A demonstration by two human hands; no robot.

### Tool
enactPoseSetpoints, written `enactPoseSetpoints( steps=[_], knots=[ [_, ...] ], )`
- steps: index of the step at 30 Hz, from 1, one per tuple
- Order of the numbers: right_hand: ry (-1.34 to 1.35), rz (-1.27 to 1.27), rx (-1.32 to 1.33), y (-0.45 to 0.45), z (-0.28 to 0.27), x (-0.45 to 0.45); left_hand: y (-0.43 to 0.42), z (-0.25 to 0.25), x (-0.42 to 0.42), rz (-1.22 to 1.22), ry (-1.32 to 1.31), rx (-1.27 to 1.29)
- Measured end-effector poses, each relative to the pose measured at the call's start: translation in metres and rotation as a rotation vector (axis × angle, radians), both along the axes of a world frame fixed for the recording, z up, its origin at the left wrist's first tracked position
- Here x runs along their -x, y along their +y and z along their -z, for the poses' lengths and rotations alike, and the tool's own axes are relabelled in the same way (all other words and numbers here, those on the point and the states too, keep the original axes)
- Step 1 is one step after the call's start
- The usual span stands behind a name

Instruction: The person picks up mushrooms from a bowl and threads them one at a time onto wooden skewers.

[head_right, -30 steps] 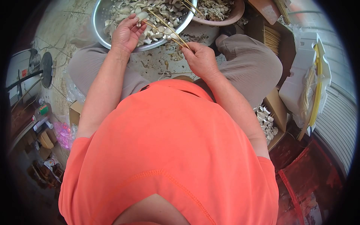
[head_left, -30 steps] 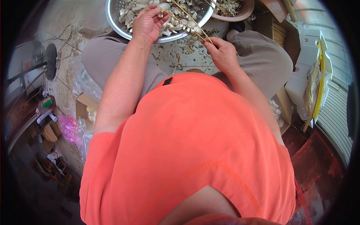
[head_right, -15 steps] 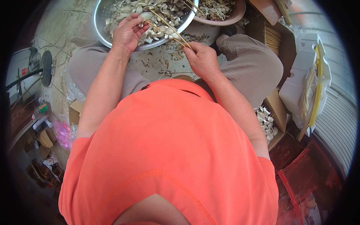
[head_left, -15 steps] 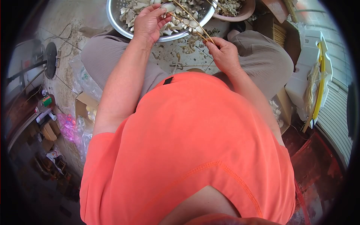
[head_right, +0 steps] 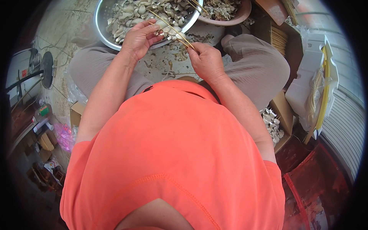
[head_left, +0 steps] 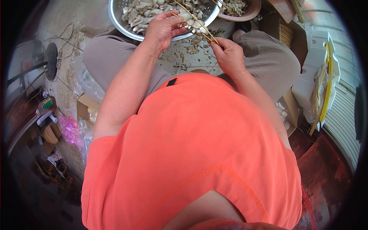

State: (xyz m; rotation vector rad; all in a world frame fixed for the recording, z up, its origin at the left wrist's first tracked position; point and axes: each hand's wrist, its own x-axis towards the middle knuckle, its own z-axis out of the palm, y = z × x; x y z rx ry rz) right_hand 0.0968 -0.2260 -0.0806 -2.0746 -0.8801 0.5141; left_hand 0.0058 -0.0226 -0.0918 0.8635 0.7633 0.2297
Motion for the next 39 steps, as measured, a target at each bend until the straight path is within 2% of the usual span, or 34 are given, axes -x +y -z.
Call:
enactPoseSetpoints(
  steps=[5,10,17,19,26,28,32,34,35,39],
  knots=[
    [0.010,-0.002,0.023,0.002,0.001,-0.002,0.001,-0.001,0.001,-0.004,-0.007,0.007],
    [0.131,0.038,0.025,0.001,0.006,-0.004,-0.002,0.001,0.002,0.064,-0.047,-0.063],
    [0.080,0.012,-0.003,0.001,0.013,-0.004,-0.006,-0.006,0.002,0.070,0.040,-0.095],
    [0.233,0.134,-0.074,0.003,0.009,-0.004,-0.008,-0.011,0.002,0.188,0.157,-0.266],
    [0.339,0.237,-0.150,0.002,0.010,-0.013,0.001,-0.009,0.004,0.125,0.121,-0.219],
    [0.380,0.203,-0.181,0.002,0.012,-0.011,-0.002,-0.016,0.004,0.242,0.036,-0.291],
    [0.355,0.197,-0.133,0.003,0.010,-0.013,-0.003,-0.015,0.003,0.300,-0.031,-0.331],
    [0.332,0.186,-0.159,0.003,0.011,-0.013,0.000,-0.023,0.004,0.332,-0.013,-0.176],
    [0.332,0.185,-0.161,0.003,0.012,-0.013,0.001,-0.023,0.004,0.331,-0.012,-0.177],
    [0.347,0.192,-0.145,0.002,0.014,-0.013,0.007,-0.014,0.000,0.281,0.069,-0.314]
  ],
)
